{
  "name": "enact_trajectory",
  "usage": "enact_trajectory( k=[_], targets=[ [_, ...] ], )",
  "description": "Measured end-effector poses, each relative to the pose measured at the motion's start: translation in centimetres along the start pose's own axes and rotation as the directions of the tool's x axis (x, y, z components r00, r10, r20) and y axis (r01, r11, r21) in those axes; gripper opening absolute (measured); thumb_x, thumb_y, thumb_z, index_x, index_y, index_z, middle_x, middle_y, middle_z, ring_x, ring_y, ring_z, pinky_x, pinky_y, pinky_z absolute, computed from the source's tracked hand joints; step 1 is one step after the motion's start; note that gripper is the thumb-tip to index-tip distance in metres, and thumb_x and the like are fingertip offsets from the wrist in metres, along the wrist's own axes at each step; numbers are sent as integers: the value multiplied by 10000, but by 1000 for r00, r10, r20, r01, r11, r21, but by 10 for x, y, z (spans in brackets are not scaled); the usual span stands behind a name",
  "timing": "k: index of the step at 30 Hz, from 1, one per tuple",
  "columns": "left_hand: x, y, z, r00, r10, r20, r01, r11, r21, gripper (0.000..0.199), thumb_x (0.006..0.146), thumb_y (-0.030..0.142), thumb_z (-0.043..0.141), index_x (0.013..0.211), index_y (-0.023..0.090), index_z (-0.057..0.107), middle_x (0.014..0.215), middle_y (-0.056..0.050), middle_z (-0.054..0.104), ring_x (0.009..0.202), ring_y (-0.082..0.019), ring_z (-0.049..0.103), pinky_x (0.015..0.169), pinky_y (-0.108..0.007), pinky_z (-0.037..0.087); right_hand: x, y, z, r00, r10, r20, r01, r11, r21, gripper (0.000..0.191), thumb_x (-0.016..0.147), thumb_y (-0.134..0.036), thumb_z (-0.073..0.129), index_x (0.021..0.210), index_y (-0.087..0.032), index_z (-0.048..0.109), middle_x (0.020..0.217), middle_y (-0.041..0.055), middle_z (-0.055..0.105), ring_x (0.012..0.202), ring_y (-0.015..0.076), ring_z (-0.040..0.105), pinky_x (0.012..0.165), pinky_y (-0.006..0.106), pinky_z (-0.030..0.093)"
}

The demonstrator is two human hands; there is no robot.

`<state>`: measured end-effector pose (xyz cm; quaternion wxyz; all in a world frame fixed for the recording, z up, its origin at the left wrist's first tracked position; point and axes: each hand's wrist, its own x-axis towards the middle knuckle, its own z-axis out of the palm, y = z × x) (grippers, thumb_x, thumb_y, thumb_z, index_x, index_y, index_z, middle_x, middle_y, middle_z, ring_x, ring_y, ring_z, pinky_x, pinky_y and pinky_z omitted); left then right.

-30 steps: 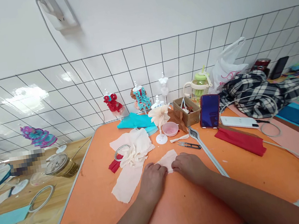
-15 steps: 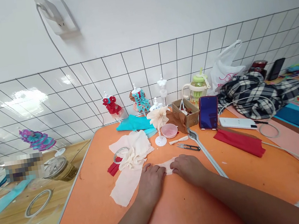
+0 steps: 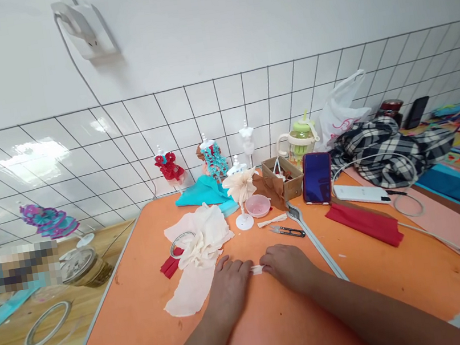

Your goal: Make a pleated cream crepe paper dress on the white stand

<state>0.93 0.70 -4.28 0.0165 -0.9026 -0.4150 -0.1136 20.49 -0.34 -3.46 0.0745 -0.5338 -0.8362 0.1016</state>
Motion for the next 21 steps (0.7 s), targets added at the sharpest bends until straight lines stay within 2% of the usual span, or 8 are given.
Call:
enact_trajectory(
  k=[3, 6, 7, 9, 11, 13, 18, 21],
  targets=[
    [2, 0, 1, 999, -3, 32, 4, 1000, -29, 271, 847, 84, 444, 920, 250, 646, 755, 1, 621, 760, -146, 589, 963, -400, 324, 1, 1, 2, 1000, -6, -27, 6, 1000, 14, 212, 886, -271, 451, 819, -225, 647, 789, 20, 609, 761, 150, 540, 593, 251, 312],
    [3, 3, -3, 999, -30, 17, 31, 997, -74, 216, 847, 142, 453, 842, 224, 652, 801, -26, 626, 810, -170, 584, 916, -397, 370, 3, 2, 4, 994, -33, -102, 37, 999, 38, 172, 846, -213, 491, 783, -211, 651, 929, 28, 614, 852, 151, 526, 660, 252, 341],
    [2, 4, -5, 999, -43, -11, 42, 996, -84, 201, 846, 169, 456, 875, 216, 649, 884, -47, 631, 887, -191, 575, 919, -405, 371, 4, 2, 4, 990, -51, -134, 56, 998, 40, 155, 829, -195, 507, 769, -207, 650, 997, 27, 612, 901, 156, 516, 707, 261, 346],
    [0, 7, -10, 996, -51, -76, 45, 996, -81, 265, 843, 234, 467, 1067, 200, 603, 1118, -90, 589, 1100, -244, 492, 978, -448, 325, 4, 0, 3, 979, -85, -188, 92, 995, 30, 127, 808, -175, 528, 763, -205, 643, 1057, 16, 614, 965, 170, 497, 800, 297, 327],
    [-1, 9, -15, 994, -17, -112, 12, 999, -48, 431, 842, 307, 476, 1258, 191, 478, 1298, -105, 491, 1253, -281, 357, 1048, -505, 214, 4, -2, 2, 969, -124, -215, 127, 992, 1, 114, 814, -177, 525, 781, -203, 632, 997, 15, 641, 956, 178, 496, 834, 333, 302],
    [-2, 12, -18, 992, 23, -126, -24, 1000, -8, 457, 849, 363, 473, 1282, 220, 459, 1360, -89, 448, 1299, -291, 299, 1071, -535, 123, 4, -6, 0, 960, -162, -228, 160, 987, -29, 111, 830, -187, 513, 821, -200, 622, 905, 23, 655, 919, 181, 500, 822, 348, 290],
    [2, 13, -17, 970, -11, -243, 12, 1000, 4, 173, 856, 340, 510, 905, 280, 665, 1280, -20, 551, 1268, -267, 372, 1077, -532, 27, 2, -11, -1, 955, -189, -228, 182, 982, -53, 108, 847, -196, 501, 835, -192, 608, 818, 34, 658, 883, 182, 504, 779, 355, 266],
    [2, 11, -16, 967, -22, -253, 13, 999, -36, 172, 839, 308, 542, 734, 263, 670, 1229, -1, 589, 1249, -270, 398, 1068, -535, 42, 1, -11, -2, 958, -178, -225, 177, 984, -25, 111, 850, -199, 497, 811, -192, 601, 823, 31, 661, 878, 176, 509, 764, 348, 256]
  ],
)
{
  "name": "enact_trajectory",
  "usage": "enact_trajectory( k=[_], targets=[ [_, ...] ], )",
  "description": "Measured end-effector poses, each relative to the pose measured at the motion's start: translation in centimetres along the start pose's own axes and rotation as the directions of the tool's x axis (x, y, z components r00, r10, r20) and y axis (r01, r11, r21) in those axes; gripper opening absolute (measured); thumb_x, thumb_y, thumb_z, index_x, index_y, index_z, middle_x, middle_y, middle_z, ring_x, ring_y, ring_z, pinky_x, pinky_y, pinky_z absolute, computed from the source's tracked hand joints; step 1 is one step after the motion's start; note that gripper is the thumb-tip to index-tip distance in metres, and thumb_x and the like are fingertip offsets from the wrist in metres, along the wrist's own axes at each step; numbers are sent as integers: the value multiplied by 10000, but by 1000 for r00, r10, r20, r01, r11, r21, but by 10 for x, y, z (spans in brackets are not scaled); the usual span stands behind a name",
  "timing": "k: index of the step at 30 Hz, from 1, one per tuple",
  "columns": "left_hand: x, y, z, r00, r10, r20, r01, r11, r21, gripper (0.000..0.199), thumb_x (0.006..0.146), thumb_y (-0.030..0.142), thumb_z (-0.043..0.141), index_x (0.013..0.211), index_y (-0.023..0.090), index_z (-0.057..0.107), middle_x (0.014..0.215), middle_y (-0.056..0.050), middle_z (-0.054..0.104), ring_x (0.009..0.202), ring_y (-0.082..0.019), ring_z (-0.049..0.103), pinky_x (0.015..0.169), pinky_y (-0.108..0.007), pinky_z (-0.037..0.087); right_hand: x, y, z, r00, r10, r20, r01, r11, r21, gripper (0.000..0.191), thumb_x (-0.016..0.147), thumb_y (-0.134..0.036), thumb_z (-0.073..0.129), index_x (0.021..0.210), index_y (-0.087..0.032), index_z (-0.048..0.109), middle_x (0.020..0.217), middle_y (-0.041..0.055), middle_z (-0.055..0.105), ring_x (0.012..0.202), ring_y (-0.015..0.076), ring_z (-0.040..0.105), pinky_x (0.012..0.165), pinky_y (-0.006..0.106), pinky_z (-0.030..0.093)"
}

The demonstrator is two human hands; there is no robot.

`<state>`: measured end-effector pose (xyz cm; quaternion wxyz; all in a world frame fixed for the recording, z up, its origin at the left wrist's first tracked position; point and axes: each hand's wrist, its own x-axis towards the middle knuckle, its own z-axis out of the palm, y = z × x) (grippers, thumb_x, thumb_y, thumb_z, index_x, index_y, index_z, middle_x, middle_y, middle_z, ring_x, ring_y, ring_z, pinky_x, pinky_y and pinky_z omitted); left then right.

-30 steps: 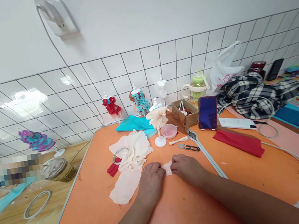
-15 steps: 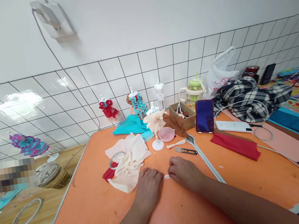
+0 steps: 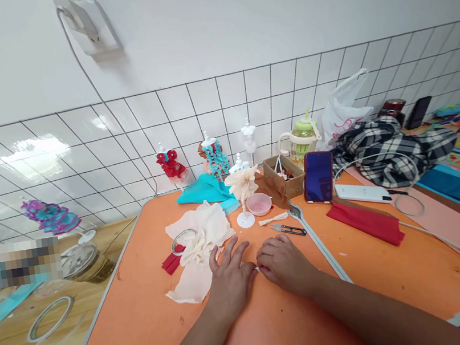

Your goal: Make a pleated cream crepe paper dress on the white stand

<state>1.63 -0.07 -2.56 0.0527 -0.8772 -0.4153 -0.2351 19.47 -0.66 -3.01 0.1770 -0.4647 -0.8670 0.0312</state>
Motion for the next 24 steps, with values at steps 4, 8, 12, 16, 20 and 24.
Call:
enact_trajectory(
  k=[4, 8, 12, 16, 20, 24],
  targets=[
    [-1, 1, -5, 999, 9, 44, -6, 999, -50, 198, 849, 265, 515, 720, 260, 665, 1117, 4, 645, 1205, -245, 449, 1061, -531, 84, 1, 0, -3, 1000, -3, 31, 2, 999, 33, 105, 838, -187, 498, 806, -193, 599, 852, 30, 669, 903, 176, 517, 761, 342, 254],
    [-1, 6, -8, 995, 39, 90, -34, 998, -58, 176, 855, 325, 510, 812, 279, 675, 1105, -3, 650, 1183, -243, 471, 1063, -539, 75, 0, 1, -6, 995, -12, 98, 9, 1000, 25, 127, 836, -179, 485, 795, -186, 605, 849, 43, 674, 918, 180, 526, 764, 340, 258],
    [-2, 7, -4, 997, 51, 56, -50, 998, -22, 172, 795, 419, 585, 855, 279, 665, 1126, -8, 642, 1168, -262, 483, 1065, -549, 31, 0, 1, -8, 991, 15, 131, -15, 1000, -5, 161, 846, -188, 469, 784, -183, 617, 856, 47, 675, 923, 179, 527, 772, 338, 252],
    [-3, 8, 0, 998, 66, 12, -67, 997, 29, 145, 852, 291, 531, 790, 268, 660, 1080, 12, 659, 1122, -226, 523, 1064, -529, 55, 1, 0, -10, 988, 29, 153, -33, 999, 24, 179, 855, -201, 459, 812, -186, 631, 841, 55, 675, 899, 178, 527, 768, 329, 247],
    [-3, 9, -1, 998, 50, 34, -50, 999, -6, 184, 864, 290, 512, 774, 266, 671, 1034, 3, 666, 1107, -224, 521, 1060, -534, 50, 0, 2, -8, 987, 24, 157, -31, 999, 38, 176, 855, -210, 465, 825, -185, 637, 841, 59, 673, 893, 180, 523, 769, 325, 246],
    [-1, 5, -6, 996, 20, 89, -17, 999, -35, 166, 836, 336, 546, 952, 298, 657, 1058, -23, 642, 1099, -239, 497, 1045, -540, 91, 0, 8, -4, 985, 26, 170, -26, 1000, -6, 161, 846, -197, 480, 806, -175, 635, 826, 55, 666, 886, 183, 519, 767, 329, 250]
  ],
)
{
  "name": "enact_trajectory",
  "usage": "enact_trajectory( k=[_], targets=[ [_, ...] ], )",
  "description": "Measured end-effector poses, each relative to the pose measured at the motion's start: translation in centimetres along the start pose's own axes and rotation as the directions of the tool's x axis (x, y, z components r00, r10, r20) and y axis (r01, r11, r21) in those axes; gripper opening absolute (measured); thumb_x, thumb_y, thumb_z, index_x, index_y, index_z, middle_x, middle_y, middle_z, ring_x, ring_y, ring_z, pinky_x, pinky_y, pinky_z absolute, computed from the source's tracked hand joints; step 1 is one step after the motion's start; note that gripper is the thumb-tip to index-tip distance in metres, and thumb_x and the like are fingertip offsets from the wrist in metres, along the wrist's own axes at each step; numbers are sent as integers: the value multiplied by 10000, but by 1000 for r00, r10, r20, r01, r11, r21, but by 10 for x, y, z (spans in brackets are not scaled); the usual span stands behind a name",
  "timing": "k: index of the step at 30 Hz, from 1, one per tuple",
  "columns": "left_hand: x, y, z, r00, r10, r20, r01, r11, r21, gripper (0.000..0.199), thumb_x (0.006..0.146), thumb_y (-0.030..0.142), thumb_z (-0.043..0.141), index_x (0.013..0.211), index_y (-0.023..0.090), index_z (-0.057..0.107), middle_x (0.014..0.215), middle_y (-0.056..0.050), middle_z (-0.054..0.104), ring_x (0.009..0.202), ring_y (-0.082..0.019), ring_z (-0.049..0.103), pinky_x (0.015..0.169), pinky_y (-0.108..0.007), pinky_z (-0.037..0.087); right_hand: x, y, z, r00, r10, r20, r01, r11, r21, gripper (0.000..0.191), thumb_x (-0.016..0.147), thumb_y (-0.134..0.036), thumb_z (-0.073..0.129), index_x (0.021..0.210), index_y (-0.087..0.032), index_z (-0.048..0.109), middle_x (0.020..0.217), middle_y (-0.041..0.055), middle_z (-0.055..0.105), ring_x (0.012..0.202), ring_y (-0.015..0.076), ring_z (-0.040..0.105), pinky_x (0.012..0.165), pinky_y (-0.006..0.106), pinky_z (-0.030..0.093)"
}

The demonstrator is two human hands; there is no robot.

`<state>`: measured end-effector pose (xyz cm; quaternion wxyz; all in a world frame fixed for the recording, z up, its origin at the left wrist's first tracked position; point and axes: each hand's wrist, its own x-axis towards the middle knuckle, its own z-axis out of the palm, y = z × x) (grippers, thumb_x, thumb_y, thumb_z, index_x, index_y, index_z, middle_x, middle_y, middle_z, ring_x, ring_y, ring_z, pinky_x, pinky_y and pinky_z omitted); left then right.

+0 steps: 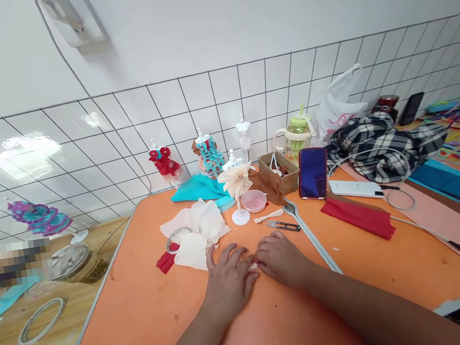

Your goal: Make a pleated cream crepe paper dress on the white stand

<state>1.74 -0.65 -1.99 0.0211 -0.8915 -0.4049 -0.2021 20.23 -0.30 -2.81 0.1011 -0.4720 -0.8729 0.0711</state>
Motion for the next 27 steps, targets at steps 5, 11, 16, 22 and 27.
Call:
enact_trajectory(
  k=[5, 11, 16, 22, 27],
  targets=[
    [2, -5, -5, 993, 49, 104, -51, 999, 19, 107, 817, 325, 570, 810, 258, 653, 896, -15, 648, 970, -213, 522, 970, -483, 219, 3, 3, 2, 998, 59, 21, -58, 997, -40, 155, 845, -178, 483, 791, -175, 628, 815, 50, 652, 857, 175, 520, 744, 321, 254],
    [4, -7, 0, 988, 62, 139, -69, 997, 40, 231, 870, 209, 456, 754, 235, 655, 742, -19, 651, 852, -187, 529, 945, -488, 221, 2, 6, 3, 999, 22, 23, -20, 998, -60, 179, 860, -188, 472, 797, -173, 639, 817, 56, 648, 849, 176, 512, 762, 329, 245],
    [5, -6, 1, 991, 32, 132, -36, 999, 25, 208, 867, 229, 453, 803, 232, 651, 737, -24, 656, 791, -181, 533, 979, -491, 190, -2, 11, 2, 997, -80, -1, 80, 995, -52, 223, 875, -193, 455, 801, -185, 666, 811, 50, 654, 822, 165, 502, 790, 337, 238],
    [12, 1, -3, 987, 27, 155, -39, 996, 75, 276, 815, 412, 540, 1033, 272, 634, 822, -56, 628, 836, -229, 499, 858, -461, 256, -2, 13, 3, 992, -123, -39, 118, 988, -97, 297, 900, -207, 407, 753, -162, 660, 760, 59, 653, 785, 167, 501, 774, 345, 237],
    [17, 1, 3, 986, 44, 163, -58, 995, 81, 238, 857, 299, 487, 749, 252, 694, 784, -55, 588, 829, -209, 471, 777, -414, 272, -2, 15, 0, 988, -153, -30, 150, 986, -76, 296, 903, -205, 413, 776, -181, 679, 783, 55, 680, 817, 169, 508, 807, 356, 232]
  ],
)
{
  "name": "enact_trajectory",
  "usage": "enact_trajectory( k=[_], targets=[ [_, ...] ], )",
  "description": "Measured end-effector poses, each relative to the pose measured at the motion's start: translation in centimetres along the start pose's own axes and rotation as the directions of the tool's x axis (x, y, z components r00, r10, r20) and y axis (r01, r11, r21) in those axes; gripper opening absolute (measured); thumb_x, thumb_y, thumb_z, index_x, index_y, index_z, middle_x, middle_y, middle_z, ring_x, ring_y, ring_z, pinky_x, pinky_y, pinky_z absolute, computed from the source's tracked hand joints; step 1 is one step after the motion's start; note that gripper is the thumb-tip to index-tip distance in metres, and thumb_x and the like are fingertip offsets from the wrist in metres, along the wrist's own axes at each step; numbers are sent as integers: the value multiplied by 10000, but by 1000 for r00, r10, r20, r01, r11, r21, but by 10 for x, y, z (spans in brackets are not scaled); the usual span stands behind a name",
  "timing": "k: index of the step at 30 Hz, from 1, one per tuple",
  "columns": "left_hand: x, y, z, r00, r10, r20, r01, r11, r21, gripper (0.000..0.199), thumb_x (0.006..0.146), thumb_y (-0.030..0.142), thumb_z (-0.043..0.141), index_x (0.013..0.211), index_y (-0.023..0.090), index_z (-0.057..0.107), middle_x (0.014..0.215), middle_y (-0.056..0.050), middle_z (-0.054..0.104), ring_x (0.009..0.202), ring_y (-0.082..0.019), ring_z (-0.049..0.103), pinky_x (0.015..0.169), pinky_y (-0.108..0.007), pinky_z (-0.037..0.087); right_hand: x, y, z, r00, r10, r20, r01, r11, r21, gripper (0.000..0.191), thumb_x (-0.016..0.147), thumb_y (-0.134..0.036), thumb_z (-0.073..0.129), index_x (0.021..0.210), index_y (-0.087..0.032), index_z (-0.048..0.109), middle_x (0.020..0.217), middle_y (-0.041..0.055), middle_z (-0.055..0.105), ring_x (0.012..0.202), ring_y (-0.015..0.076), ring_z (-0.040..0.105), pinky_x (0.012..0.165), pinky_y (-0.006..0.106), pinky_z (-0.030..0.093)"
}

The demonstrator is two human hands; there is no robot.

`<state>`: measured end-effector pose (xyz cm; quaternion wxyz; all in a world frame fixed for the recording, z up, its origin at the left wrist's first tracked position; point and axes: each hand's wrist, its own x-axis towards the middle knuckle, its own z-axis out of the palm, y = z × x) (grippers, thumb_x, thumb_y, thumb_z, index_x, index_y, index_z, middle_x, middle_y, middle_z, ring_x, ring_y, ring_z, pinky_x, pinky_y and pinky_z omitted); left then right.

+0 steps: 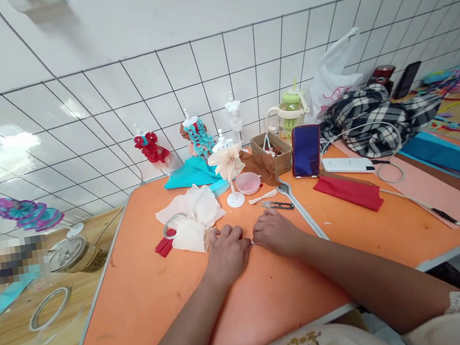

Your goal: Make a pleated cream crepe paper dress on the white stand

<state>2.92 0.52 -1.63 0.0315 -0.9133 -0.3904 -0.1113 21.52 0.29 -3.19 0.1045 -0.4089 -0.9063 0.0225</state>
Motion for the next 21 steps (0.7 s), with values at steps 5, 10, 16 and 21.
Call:
enact_trajectory(
  k=[5, 10, 16, 21],
  targets=[
    [-1, 0, 3, 1000, 19, -1, -19, 1000, -9, 257, 867, 261, 458, 735, 247, 679, 732, -46, 585, 812, -202, 460, 778, -434, 262, -1, -2, -4, 999, 34, 20, -35, 998, 52, 262, 874, -334, 485, 803, -192, 694, 829, 60, 692, 869, 188, 517, 870, 387, 212],
    [-2, 1, 7, 1000, 3, -25, -4, 1000, -31, 231, 861, 237, 458, 767, 244, 668, 829, -44, 619, 880, -212, 495, 851, -465, 263, 2, -9, -2, 982, 187, -9, -186, 979, 81, 215, 850, -232, 490, 760, -197, 683, 826, 46, 691, 879, 186, 525, 882, 391, 205],
    [-6, -2, 9, 994, 22, -109, -32, 995, -95, 186, 859, 215, 466, 804, 225, 644, 1006, -32, 659, 1085, -215, 500, 1009, -460, 208, 2, -10, -2, 986, 129, -107, -116, 986, 121, 233, 892, -201, 431, 840, -214, 657, 923, 40, 683, 957, 181, 510, 930, 406, 182],
    [-11, -6, 4, 986, -17, -165, -3, 993, -118, 183, 869, 215, 463, 758, 229, 608, 684, 30, 670, 903, -160, 601, 1053, -496, 123, -3, -10, -5, 970, 52, -236, -38, 997, 67, 250, 924, -184, 394, 881, -242, 633, 1013, -5, 666, 1042, 164, 477, 983, 411, 130]
  ],
)
